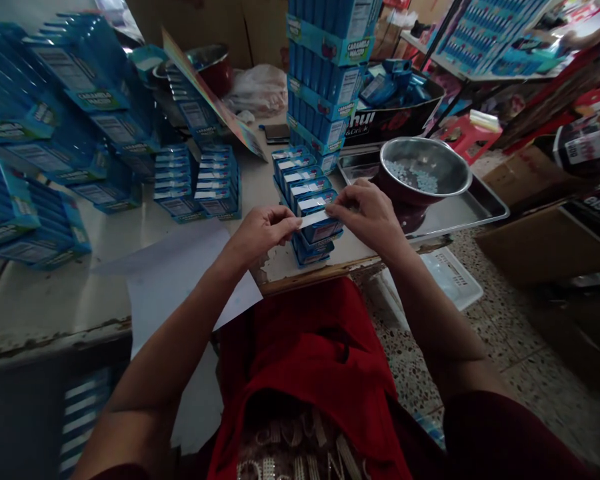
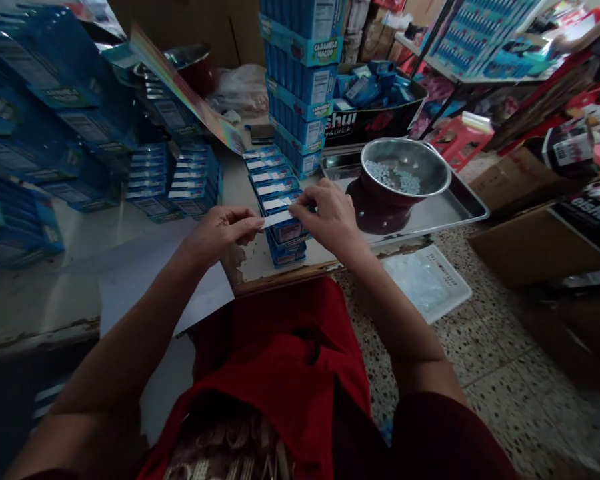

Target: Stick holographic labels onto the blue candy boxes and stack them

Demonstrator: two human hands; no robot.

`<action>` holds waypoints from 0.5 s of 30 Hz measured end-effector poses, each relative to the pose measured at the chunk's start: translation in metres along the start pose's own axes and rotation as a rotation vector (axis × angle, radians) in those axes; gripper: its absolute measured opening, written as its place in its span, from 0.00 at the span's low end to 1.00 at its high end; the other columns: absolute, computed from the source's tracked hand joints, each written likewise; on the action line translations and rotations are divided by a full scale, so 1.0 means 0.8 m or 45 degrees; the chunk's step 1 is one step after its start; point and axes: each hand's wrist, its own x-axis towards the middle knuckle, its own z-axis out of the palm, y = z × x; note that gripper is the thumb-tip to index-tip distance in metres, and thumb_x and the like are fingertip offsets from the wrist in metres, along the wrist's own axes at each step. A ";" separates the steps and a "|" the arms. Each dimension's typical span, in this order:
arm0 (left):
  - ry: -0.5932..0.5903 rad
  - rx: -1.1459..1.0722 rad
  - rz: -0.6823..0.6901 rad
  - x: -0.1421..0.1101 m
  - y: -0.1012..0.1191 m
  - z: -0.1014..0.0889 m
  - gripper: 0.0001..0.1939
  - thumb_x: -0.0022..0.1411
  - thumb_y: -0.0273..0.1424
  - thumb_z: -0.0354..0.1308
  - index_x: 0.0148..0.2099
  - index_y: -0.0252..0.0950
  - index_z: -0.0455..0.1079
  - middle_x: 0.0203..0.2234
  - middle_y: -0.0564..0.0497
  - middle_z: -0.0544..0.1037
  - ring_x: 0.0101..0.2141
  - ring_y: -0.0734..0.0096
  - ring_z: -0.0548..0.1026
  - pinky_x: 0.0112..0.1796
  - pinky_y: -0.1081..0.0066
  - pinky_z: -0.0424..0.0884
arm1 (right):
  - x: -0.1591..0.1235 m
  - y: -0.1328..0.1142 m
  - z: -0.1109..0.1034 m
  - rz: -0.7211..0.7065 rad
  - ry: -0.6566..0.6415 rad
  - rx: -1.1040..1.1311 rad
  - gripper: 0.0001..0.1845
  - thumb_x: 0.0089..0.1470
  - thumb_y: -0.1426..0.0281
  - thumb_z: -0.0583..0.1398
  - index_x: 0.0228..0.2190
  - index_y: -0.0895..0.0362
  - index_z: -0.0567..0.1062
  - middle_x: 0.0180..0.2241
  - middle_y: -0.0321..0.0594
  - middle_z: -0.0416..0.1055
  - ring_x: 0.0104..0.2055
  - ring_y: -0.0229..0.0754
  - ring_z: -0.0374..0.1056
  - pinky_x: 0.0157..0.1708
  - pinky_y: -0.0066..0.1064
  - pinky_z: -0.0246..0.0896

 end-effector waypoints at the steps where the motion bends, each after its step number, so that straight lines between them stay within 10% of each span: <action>1: -0.004 -0.001 -0.003 0.000 -0.001 0.000 0.18 0.62 0.46 0.68 0.30 0.37 0.74 0.21 0.53 0.71 0.23 0.73 0.68 0.28 0.72 0.68 | 0.000 0.000 0.001 0.001 -0.004 0.017 0.08 0.58 0.64 0.69 0.29 0.53 0.79 0.34 0.39 0.70 0.40 0.46 0.65 0.45 0.41 0.59; 9: -0.061 -0.215 -0.178 0.011 -0.026 0.012 0.26 0.54 0.55 0.75 0.29 0.37 0.75 0.20 0.54 0.70 0.22 0.76 0.66 0.25 0.73 0.63 | 0.004 0.027 0.017 0.120 0.023 0.503 0.22 0.45 0.62 0.75 0.36 0.50 0.70 0.34 0.33 0.65 0.37 0.41 0.61 0.40 0.37 0.60; 15: 0.178 -0.565 -0.372 0.004 -0.059 0.063 0.35 0.49 0.62 0.76 0.25 0.38 0.67 0.19 0.56 0.66 0.20 0.79 0.60 0.23 0.73 0.54 | -0.003 0.033 0.045 0.413 -0.090 1.194 0.29 0.42 0.61 0.75 0.38 0.48 0.65 0.34 0.30 0.66 0.36 0.41 0.66 0.38 0.35 0.65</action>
